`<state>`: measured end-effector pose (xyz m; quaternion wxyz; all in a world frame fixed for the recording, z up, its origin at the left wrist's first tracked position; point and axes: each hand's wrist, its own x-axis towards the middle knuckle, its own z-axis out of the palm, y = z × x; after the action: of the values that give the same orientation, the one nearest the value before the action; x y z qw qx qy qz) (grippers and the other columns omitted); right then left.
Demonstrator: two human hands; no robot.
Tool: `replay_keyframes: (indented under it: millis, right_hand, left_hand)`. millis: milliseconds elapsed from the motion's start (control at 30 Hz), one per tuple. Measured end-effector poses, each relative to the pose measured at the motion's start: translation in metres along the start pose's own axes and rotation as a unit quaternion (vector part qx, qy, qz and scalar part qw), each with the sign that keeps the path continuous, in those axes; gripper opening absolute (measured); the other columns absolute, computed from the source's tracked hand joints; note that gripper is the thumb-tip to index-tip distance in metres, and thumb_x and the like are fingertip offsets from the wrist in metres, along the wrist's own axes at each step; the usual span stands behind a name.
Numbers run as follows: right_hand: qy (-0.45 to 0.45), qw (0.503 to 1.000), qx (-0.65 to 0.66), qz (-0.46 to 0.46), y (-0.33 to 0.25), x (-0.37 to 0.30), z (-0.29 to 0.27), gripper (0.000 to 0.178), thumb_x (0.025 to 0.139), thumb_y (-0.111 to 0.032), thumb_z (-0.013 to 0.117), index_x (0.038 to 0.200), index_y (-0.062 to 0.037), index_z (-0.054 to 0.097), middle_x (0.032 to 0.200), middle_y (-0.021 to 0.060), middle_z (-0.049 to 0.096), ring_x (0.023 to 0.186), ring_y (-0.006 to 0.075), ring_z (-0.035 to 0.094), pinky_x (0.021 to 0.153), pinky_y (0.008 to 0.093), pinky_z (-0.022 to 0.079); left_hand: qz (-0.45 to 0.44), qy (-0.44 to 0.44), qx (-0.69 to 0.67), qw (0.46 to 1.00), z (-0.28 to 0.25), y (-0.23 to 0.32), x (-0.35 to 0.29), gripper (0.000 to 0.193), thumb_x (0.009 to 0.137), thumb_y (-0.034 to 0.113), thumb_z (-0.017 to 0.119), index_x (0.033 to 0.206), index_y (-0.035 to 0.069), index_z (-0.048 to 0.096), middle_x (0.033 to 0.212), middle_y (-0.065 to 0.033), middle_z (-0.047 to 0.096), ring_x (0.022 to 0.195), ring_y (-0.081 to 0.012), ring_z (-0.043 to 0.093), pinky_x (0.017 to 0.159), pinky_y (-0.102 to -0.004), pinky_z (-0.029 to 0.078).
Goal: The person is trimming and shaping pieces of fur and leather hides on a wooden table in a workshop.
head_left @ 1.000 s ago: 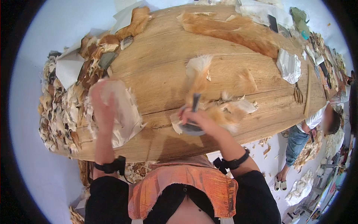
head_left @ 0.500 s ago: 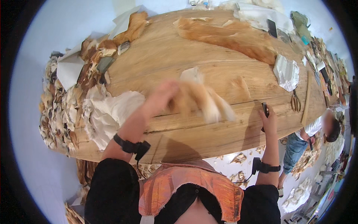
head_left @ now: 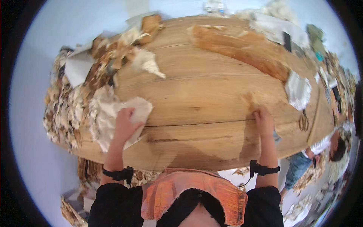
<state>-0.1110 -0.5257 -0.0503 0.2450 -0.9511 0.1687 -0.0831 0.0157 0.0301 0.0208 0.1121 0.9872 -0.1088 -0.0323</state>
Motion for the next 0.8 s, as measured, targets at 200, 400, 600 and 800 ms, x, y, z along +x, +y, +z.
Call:
replay_keyframes:
  millis: [200, 400, 600, 800]
  right_hand:
    - [0.316, 0.940, 0.108, -0.074, -0.025, 0.074, 0.005, 0.026, 0.106, -0.020, 0.055, 0.126, -0.0053, 0.060, 0.111, 0.0089, 0.069, 0.098, 0.0221, 0.065, 0.088, 0.0357, 0.051]
    - [-0.340, 0.803, 0.480, 0.097, -0.184, 0.022, 0.043, 0.050, 0.103, -0.034, 0.061, 0.144, -0.0071, 0.052, 0.121, 0.0119, 0.064, 0.109, 0.0193, 0.061, 0.095, 0.0335, 0.049]
    - [-0.305, 0.897, 0.319, -0.017, -0.207, -0.030, 0.115, 0.053, 0.100, -0.026, 0.065, 0.147, -0.0052, 0.051, 0.127, 0.0122, 0.065, 0.112, 0.0177, 0.061, 0.096, 0.0340, 0.049]
    - [-0.279, 0.889, 0.363, 0.034, -0.214, -0.018, 0.110, 0.038, 0.098, -0.012, 0.065, 0.135, -0.0013, 0.062, 0.112, 0.0062, 0.071, 0.100, 0.0127, 0.064, 0.088, 0.0303, 0.051]
  left_hand:
    - [0.021, 0.050, -0.207, 0.977, 0.009, 0.008, -0.010, 0.033, 0.096, 0.026, 0.068, 0.120, 0.005, 0.065, 0.112, -0.0163, 0.068, 0.103, -0.0362, 0.065, 0.090, -0.0436, 0.052]
    - [0.406, -0.067, -0.344, 0.844, -0.020, 0.070, -0.023, 0.044, 0.094, 0.020, 0.071, 0.136, 0.008, 0.061, 0.141, -0.0129, 0.058, 0.129, -0.0324, 0.054, 0.111, -0.0456, 0.041]
    - [-0.038, 0.146, -0.107, 0.983, 0.005, -0.096, 0.001, 0.060, 0.086, 0.027, 0.076, 0.140, 0.008, 0.056, 0.141, -0.0171, 0.057, 0.133, -0.0392, 0.050, 0.110, -0.0487, 0.041]
    - [-0.118, 0.027, -0.253, 0.960, 0.009, -0.171, 0.007, 0.047, 0.087, 0.026, 0.075, 0.128, 0.006, 0.060, 0.110, -0.0120, 0.069, 0.105, -0.0294, 0.065, 0.096, -0.0403, 0.050]
